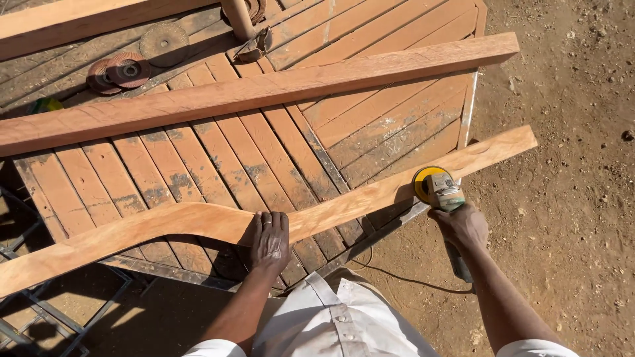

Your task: Sanding a curved wooden piece using an angle grinder with a sanding disc

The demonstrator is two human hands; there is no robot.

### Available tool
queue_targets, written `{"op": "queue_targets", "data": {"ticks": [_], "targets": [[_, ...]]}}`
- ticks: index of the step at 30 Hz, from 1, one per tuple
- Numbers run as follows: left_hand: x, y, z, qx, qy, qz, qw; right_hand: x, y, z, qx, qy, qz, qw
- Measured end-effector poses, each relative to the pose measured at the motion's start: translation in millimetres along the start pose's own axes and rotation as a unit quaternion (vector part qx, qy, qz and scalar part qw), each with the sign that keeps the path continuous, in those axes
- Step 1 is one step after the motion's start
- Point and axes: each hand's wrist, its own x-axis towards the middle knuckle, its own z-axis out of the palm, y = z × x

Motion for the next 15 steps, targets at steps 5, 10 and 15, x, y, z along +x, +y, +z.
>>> {"op": "queue_targets", "data": {"ticks": [5, 10, 15], "targets": [[-25, -39, 16, 0.008, 0.012, -0.009, 1.000, -56, -32, 58, -0.080, -0.120, -0.084, 0.986], [-63, -96, 40, 0.017, -0.003, -0.037, 0.999, -91, -42, 123, -0.104, -0.235, -0.215, 0.942], [-83, -113, 64, 0.043, -0.003, -0.095, 0.995, -61, -23, 126, -0.130, -0.133, -0.204, 0.961]]}}
